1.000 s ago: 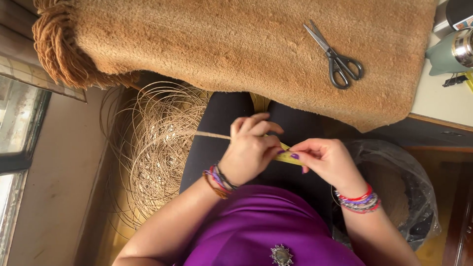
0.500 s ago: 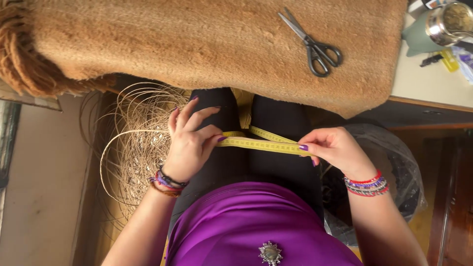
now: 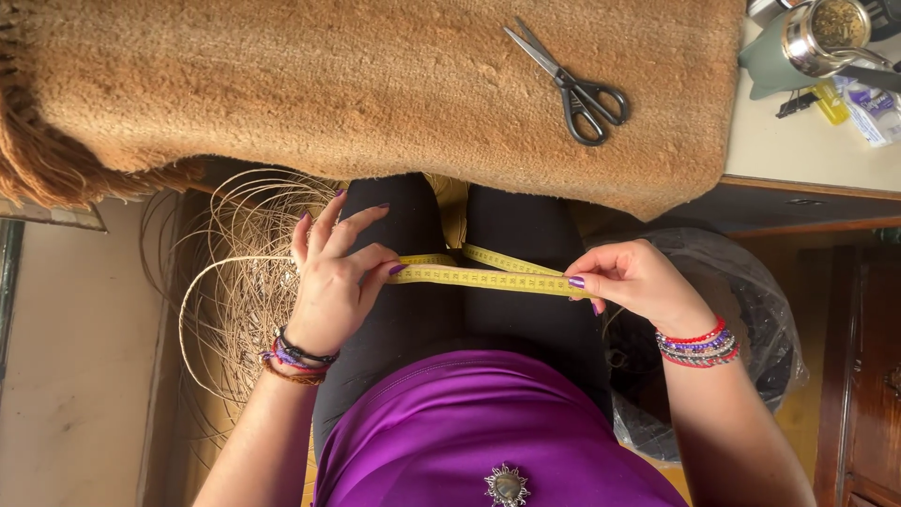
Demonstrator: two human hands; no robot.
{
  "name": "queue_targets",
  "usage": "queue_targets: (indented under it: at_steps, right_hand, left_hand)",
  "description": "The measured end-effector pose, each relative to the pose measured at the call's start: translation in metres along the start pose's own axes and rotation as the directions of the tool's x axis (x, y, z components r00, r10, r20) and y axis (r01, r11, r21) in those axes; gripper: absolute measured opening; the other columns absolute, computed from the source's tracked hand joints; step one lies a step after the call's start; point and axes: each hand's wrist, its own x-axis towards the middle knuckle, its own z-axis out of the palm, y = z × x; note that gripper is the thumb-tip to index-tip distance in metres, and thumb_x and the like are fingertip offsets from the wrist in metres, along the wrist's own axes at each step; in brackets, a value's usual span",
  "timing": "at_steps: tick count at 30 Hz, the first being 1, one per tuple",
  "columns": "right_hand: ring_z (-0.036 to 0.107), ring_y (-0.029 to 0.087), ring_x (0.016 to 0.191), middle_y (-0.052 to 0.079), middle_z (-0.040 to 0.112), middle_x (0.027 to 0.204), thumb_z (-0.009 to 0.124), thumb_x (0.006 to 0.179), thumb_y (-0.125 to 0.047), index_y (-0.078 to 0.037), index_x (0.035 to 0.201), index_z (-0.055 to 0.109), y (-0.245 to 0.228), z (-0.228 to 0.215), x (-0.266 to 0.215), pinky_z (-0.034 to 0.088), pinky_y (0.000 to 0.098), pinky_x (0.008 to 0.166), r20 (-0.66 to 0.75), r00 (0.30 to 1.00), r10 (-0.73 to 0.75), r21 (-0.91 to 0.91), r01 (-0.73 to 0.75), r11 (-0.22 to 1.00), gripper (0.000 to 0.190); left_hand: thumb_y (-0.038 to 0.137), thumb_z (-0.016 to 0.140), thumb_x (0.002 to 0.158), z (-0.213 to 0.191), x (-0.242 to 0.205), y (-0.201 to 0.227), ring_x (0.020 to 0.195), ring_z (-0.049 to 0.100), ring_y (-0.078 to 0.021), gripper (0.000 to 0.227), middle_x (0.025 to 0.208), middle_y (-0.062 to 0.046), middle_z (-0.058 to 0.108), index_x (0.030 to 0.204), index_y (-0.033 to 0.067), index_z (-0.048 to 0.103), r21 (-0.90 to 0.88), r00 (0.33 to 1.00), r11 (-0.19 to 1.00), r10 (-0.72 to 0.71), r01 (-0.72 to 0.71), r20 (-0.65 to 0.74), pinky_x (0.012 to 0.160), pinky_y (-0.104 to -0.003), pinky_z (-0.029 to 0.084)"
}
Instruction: Measuring and cutting wicker strips to specific lengths using a tape measure and scissors
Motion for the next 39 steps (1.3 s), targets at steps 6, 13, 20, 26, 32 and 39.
queue_targets:
  at_steps: [6, 13, 20, 26, 32, 39]
  right_hand:
    - [0.059, 0.014, 0.048, 0.021, 0.076, 0.068, 0.07, 0.084, 0.008, 0.01, 0.091, 0.078, -0.002, 0.004, -0.001, 0.057, 0.0294, 0.049, 0.003, 1.0, -0.014, 0.018, 0.014, 1.0, 0.011]
    - [0.057, 0.012, 0.049, 0.019, 0.074, 0.067, 0.072, 0.084, 0.007, 0.009, 0.091, 0.078, 0.002, 0.009, 0.001, 0.057, 0.0288, 0.049, -0.022, 0.998, -0.067, 0.024, 0.068, 0.997, 0.01]
    - [0.061, 0.012, 0.054, 0.013, 0.071, 0.066, 0.073, 0.083, 0.006, 0.007, 0.091, 0.079, 0.003, 0.012, 0.001, 0.058, 0.0267, 0.054, -0.06, 0.991, -0.122, -0.028, 0.121, 0.992, 0.01]
    - [0.056, 0.011, 0.058, 0.012, 0.069, 0.067, 0.073, 0.086, 0.003, 0.005, 0.095, 0.08, -0.001, 0.016, 0.003, 0.055, 0.0257, 0.055, -0.047, 0.988, -0.146, -0.027, 0.144, 0.989, 0.011]
    - [0.055, 0.009, 0.058, 0.009, 0.066, 0.066, 0.072, 0.087, 0.002, 0.004, 0.095, 0.08, -0.007, 0.016, 0.005, 0.051, 0.0216, 0.051, -0.055, 0.982, -0.178, -0.122, 0.171, 0.978, 0.011]
    - [0.057, 0.01, 0.059, 0.01, 0.067, 0.067, 0.072, 0.087, 0.003, 0.005, 0.097, 0.08, -0.002, 0.015, 0.004, 0.051, 0.0207, 0.05, -0.053, 0.981, -0.184, -0.148, 0.175, 0.973, 0.013]
  left_hand:
    - [0.042, 0.064, 0.099, 0.001, 0.0, -0.002, 0.151, 0.031, -0.0353, 0.021, 0.146, 0.001, 0.054, 0.092, 0.0249, 0.074, 0.007, 1.0, 1.0, -0.019, 0.019, 0.012, 0.116, -0.064, 0.015]
    - [0.044, 0.063, 0.099, 0.001, -0.003, -0.008, 0.152, 0.03, -0.0341, 0.022, 0.147, 0.002, 0.054, 0.092, 0.0258, 0.074, 0.008, 0.999, 0.999, -0.032, 0.031, 0.012, 0.116, -0.064, 0.015]
    - [0.043, 0.063, 0.1, 0.002, -0.003, -0.011, 0.151, 0.032, -0.0343, 0.022, 0.146, 0.001, 0.054, 0.091, 0.026, 0.073, -0.005, 0.999, 0.999, -0.038, 0.038, 0.009, 0.116, -0.064, 0.016]
    - [0.043, 0.062, 0.1, 0.003, -0.004, -0.015, 0.15, 0.033, -0.0342, 0.023, 0.146, 0.001, 0.054, 0.091, 0.0255, 0.073, -0.002, 0.999, 0.999, -0.037, 0.037, 0.005, 0.115, -0.064, 0.017]
    - [0.042, 0.063, 0.1, 0.002, -0.001, -0.013, 0.151, 0.033, -0.0349, 0.022, 0.146, 0.001, 0.054, 0.091, 0.0249, 0.073, -0.012, 0.999, 0.999, -0.04, 0.041, 0.015, 0.116, -0.064, 0.016]
    - [0.043, 0.063, 0.1, 0.004, -0.001, -0.013, 0.151, 0.032, -0.0346, 0.023, 0.146, 0.0, 0.054, 0.091, 0.0245, 0.073, -0.012, 0.999, 0.999, -0.039, 0.04, 0.006, 0.116, -0.063, 0.016]
